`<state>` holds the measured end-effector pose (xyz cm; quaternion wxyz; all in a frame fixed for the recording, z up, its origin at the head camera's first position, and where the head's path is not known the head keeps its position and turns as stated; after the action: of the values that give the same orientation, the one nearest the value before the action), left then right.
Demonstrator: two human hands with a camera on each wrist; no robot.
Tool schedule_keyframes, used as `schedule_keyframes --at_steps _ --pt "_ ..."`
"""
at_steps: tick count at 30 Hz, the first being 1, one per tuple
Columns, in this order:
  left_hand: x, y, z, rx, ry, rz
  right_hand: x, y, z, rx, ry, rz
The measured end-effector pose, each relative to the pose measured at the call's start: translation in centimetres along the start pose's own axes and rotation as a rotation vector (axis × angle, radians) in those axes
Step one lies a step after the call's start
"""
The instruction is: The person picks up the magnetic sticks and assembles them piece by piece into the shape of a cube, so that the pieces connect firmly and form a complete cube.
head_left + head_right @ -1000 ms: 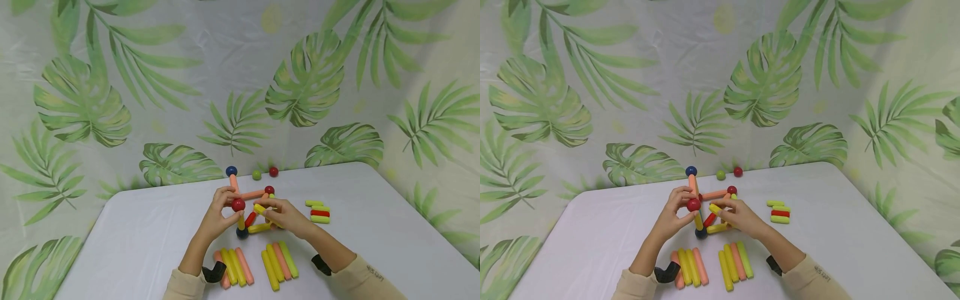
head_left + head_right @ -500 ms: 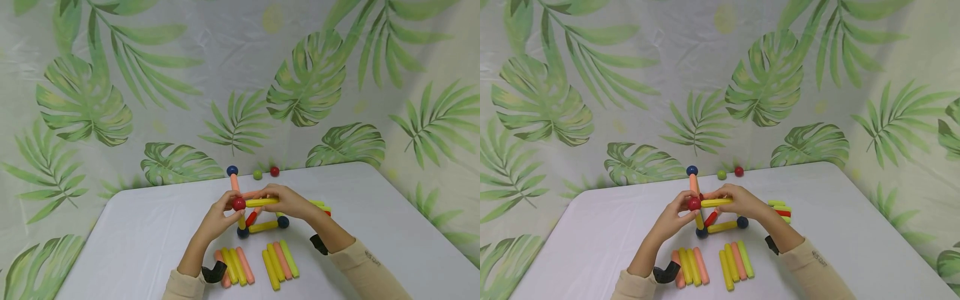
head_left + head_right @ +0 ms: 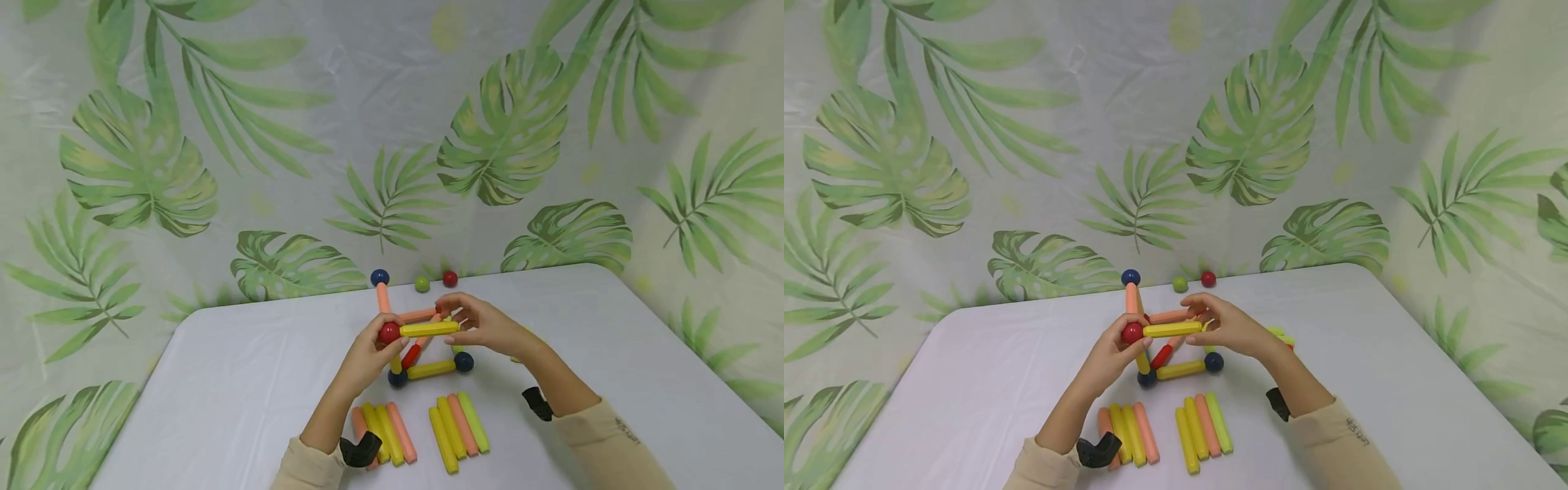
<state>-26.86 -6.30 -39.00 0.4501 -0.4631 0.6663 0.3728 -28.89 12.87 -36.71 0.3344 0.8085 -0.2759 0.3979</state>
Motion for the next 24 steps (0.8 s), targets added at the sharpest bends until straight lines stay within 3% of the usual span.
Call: schedule_keyframes --at_steps 4,8,12,19,24 --pt "0.1 0.0 -0.3 -0.009 0.030 0.001 -2.3 -1.6 -1.0 -0.002 0.002 0.074" --pt "0.2 0.1 -0.8 -0.009 0.026 -0.005 -5.0 -2.5 -0.2 0.094 -0.170 0.205" --pt "0.2 0.2 -1.3 -0.003 0.014 -0.021 -6.0 -2.5 1.5 0.211 -0.316 0.272" --pt "-1.8 -1.0 -2.7 0.003 0.024 -0.018 -6.0 -1.4 3.4 0.234 -0.346 0.264" --pt "-0.8 -0.8 -4.2 0.002 0.013 -0.023 -5.7 -0.5 4.6 0.252 -0.325 0.212"
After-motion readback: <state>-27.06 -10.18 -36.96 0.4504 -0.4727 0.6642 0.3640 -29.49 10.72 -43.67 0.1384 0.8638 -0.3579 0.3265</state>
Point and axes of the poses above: each hand's wrist, its own y-axis towards the middle knuckle, its own z-axis out of the palm, x = y × z, the point moved 6 cm from there along y, towards the middle knuckle, and after that the axes turned 10 degrees about -z, right-handed, at the moved point
